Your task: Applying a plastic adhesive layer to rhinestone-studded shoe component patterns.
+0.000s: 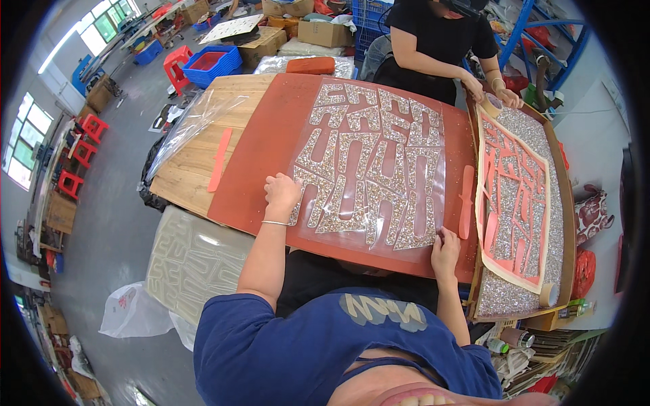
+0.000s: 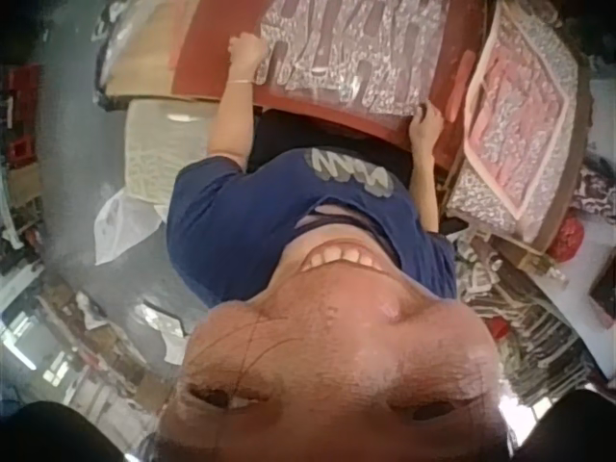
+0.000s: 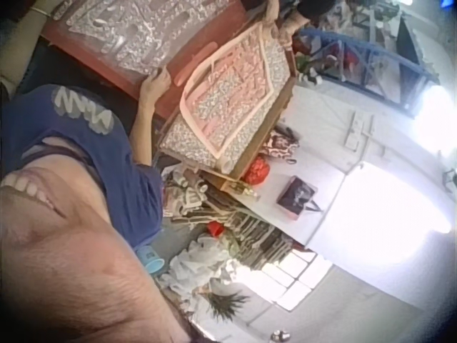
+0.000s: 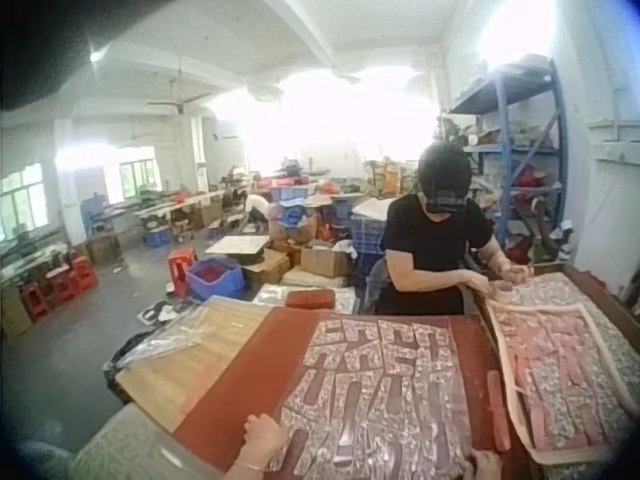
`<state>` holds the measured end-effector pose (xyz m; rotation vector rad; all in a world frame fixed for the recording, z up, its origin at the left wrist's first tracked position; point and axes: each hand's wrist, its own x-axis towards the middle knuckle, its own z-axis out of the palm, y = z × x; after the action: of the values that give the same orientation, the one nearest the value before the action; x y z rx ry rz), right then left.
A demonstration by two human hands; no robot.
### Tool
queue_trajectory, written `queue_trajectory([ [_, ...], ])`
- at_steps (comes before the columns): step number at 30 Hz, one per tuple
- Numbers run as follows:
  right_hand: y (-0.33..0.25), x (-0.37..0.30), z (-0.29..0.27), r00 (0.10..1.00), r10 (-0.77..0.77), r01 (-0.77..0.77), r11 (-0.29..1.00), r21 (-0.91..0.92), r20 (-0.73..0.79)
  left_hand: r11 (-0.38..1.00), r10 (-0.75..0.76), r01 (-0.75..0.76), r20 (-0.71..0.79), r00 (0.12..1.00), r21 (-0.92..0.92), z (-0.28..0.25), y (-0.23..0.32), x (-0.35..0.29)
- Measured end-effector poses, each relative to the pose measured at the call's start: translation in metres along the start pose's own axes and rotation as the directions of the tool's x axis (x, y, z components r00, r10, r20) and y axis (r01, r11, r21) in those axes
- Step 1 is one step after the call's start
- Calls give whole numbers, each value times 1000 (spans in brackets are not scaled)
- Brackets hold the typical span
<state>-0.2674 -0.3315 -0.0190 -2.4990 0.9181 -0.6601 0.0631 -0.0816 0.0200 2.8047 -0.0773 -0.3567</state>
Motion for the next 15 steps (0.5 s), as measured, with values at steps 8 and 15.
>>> queue_trajectory([
  [8,28,20,11,974,224,-225,961,163,23,989,137,-129,131,982,-68,11,-15,28],
  [15,36,29,6,800,516,-598,728,336,305,959,141,-162,-105,984,-231,13,-30,36],
])
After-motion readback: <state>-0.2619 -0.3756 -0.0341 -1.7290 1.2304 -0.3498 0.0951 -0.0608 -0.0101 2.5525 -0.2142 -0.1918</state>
